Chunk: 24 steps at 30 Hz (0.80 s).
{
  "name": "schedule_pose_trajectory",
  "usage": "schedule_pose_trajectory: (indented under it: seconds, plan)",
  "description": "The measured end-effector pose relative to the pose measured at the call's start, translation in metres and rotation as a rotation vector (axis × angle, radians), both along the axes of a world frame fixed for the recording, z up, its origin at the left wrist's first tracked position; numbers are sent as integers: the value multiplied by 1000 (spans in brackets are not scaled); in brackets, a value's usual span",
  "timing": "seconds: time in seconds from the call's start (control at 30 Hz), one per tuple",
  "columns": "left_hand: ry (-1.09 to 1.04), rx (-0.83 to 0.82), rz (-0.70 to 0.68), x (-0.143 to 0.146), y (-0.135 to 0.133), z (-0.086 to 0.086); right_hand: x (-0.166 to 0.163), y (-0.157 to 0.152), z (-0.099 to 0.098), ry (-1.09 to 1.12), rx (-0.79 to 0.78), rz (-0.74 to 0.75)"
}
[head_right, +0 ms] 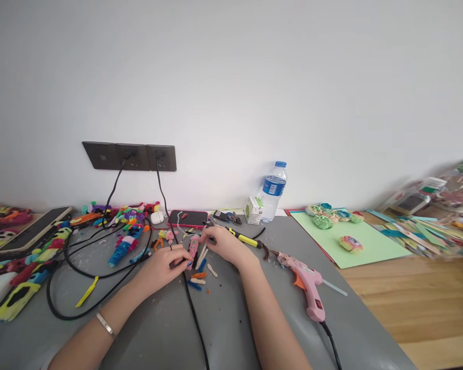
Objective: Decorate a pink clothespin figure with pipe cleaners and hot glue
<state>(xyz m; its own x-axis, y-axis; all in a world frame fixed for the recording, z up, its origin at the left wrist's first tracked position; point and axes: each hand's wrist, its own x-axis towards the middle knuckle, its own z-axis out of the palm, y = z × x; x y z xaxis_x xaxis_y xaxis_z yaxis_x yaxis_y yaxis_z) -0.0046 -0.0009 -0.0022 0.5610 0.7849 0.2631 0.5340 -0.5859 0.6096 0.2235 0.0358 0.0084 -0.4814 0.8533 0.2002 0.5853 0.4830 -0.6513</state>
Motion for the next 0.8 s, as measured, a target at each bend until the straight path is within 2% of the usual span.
schedule_pose_trajectory:
  seconds: [0.2,0.4,0.5,0.8]
  plan:
    - [-8,-71,40,1,1,1,6,-1,19,281,-9,23]
    - [7,8,-142,8,-4,-1,0,2,16,607,-83,-92]
    - [72,38,-169,10,-5,-5,-4,5,11,676,-140,-113]
    - [139,77,-170,12,-9,-4,-10,5,7,764,-225,-14]
